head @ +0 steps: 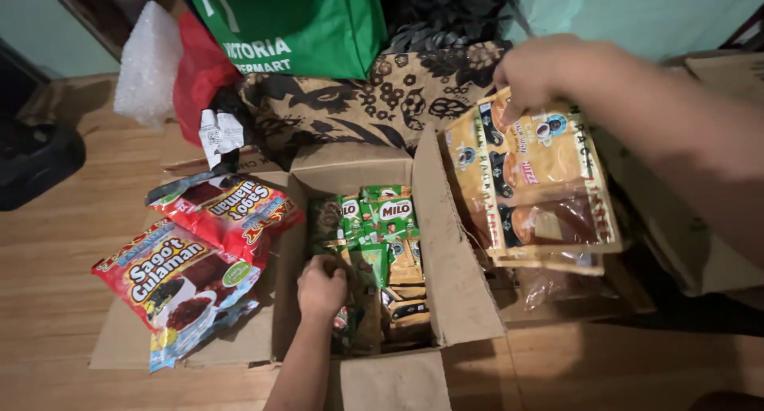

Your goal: Unboxing and organizing various food and beverage packets from cardboard boxes.

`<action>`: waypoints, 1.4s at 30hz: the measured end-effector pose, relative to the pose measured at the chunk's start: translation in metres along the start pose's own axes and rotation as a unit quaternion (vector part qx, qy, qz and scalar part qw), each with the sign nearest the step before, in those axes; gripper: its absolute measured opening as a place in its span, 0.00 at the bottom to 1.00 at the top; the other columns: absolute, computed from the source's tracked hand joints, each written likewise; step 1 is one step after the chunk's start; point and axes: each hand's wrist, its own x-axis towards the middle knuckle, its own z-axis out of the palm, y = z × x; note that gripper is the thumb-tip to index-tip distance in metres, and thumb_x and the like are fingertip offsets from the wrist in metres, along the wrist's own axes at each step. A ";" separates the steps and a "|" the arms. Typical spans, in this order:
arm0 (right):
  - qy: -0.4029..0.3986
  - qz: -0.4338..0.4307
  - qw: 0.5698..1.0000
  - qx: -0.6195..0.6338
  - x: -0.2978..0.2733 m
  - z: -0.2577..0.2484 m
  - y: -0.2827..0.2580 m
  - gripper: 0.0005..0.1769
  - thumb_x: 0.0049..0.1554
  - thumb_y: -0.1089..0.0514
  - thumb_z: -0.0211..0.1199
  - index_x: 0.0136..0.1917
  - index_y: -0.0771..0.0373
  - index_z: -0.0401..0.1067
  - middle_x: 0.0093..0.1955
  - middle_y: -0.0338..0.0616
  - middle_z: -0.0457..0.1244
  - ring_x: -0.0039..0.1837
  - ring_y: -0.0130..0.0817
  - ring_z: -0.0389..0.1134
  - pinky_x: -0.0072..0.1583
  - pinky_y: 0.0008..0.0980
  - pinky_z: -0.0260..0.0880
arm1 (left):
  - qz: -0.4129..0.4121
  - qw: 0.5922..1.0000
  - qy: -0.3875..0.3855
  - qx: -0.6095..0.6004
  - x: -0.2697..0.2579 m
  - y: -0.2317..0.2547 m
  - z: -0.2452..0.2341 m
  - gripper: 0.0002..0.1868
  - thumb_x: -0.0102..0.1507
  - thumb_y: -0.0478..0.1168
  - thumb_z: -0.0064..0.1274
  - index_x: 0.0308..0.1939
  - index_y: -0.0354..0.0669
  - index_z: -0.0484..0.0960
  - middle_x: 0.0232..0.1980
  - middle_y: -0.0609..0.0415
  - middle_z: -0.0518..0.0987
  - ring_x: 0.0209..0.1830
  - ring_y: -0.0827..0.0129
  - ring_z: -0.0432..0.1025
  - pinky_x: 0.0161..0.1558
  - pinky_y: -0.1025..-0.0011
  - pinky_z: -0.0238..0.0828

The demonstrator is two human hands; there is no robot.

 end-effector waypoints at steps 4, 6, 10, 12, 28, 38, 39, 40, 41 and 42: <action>0.069 -0.002 0.994 -0.088 0.006 0.023 -0.013 0.38 0.48 0.36 0.73 0.67 0.51 0.72 0.63 0.48 0.67 0.66 0.47 0.66 0.64 0.48 0.68 | -0.027 1.000 -0.011 -0.003 0.001 0.001 -0.001 0.15 0.56 0.41 0.58 0.47 0.46 0.84 0.49 0.50 0.84 0.55 0.54 0.76 0.60 0.59 0.70; 0.175 -0.045 0.978 -0.100 0.006 0.030 -0.028 0.37 0.48 0.36 0.71 0.63 0.59 0.73 0.66 0.53 0.63 0.69 0.50 0.61 0.64 0.50 0.64 | -0.019 1.000 -0.015 0.012 0.001 0.002 -0.001 0.14 0.56 0.43 0.58 0.45 0.46 0.84 0.48 0.50 0.84 0.54 0.54 0.76 0.60 0.59 0.71; 0.250 -0.146 0.957 -0.022 -0.019 0.023 -0.104 0.29 0.51 0.45 0.67 0.61 0.62 0.74 0.62 0.56 0.66 0.66 0.52 0.65 0.63 0.52 0.66 | -0.048 0.998 -0.027 0.027 0.005 -0.011 0.010 0.16 0.59 0.48 0.57 0.48 0.47 0.84 0.51 0.49 0.84 0.57 0.53 0.76 0.61 0.59 0.71; 0.222 -0.228 0.948 0.027 -0.036 0.017 -0.153 0.19 0.52 0.48 0.66 0.52 0.62 0.75 0.56 0.53 0.68 0.62 0.50 0.68 0.61 0.50 0.69 | -0.054 0.995 -0.046 0.070 0.004 -0.011 0.010 0.21 0.57 0.50 0.58 0.52 0.48 0.82 0.58 0.44 0.78 0.60 0.48 0.71 0.61 0.56 0.68; -0.031 -0.055 0.960 0.274 0.071 0.245 -0.277 0.40 0.49 0.54 0.75 0.70 0.65 0.62 0.71 0.62 0.56 0.67 0.58 0.63 0.64 0.50 0.63 | -0.127 0.980 -0.135 0.066 0.008 -0.017 0.014 0.31 0.62 0.58 0.51 0.64 0.48 0.71 0.64 0.40 0.73 0.64 0.48 0.70 0.64 0.56 0.67; -0.127 -0.098 0.914 0.373 0.069 0.226 -0.274 0.29 0.44 0.58 0.73 0.61 0.61 0.75 0.52 0.52 0.72 0.52 0.44 0.76 0.54 0.41 0.77 | -0.097 0.981 -0.138 0.092 0.006 -0.003 0.000 0.40 0.56 0.58 0.57 0.68 0.46 0.68 0.63 0.37 0.72 0.63 0.43 0.68 0.60 0.53 0.68; -0.122 -0.049 0.896 0.424 0.054 0.199 -0.266 0.32 0.42 0.61 0.76 0.62 0.59 0.74 0.53 0.48 0.70 0.52 0.40 0.75 0.53 0.40 0.76 | -0.127 0.987 -0.085 0.041 0.010 -0.002 0.000 0.26 0.71 0.58 0.41 0.63 0.45 0.75 0.58 0.36 0.79 0.60 0.43 0.73 0.61 0.52 0.68; -0.123 -0.054 0.897 0.421 0.056 0.197 -0.261 0.32 0.42 0.61 0.76 0.62 0.59 0.74 0.53 0.48 0.70 0.52 0.40 0.75 0.53 0.40 0.76 | -0.132 0.987 -0.082 0.041 0.011 -0.004 -0.002 0.26 0.71 0.58 0.41 0.63 0.45 0.75 0.58 0.36 0.79 0.60 0.43 0.73 0.61 0.52 0.68; -0.082 -0.047 0.891 0.445 0.059 0.196 -0.256 0.29 0.45 0.60 0.76 0.60 0.62 0.75 0.52 0.50 0.71 0.52 0.40 0.73 0.54 0.39 0.73 | -0.149 0.988 -0.026 0.010 0.012 -0.006 -0.004 0.26 0.70 0.54 0.42 0.65 0.43 0.75 0.55 0.34 0.80 0.57 0.41 0.74 0.59 0.52 0.69; -0.040 -0.040 0.882 0.468 0.062 0.194 -0.250 0.25 0.48 0.58 0.77 0.58 0.65 0.76 0.51 0.51 0.71 0.52 0.39 0.72 0.55 0.38 0.71 | -0.165 0.986 0.031 -0.019 0.014 -0.007 -0.006 0.25 0.69 0.50 0.43 0.66 0.41 0.74 0.51 0.31 0.81 0.55 0.39 0.75 0.58 0.51 0.70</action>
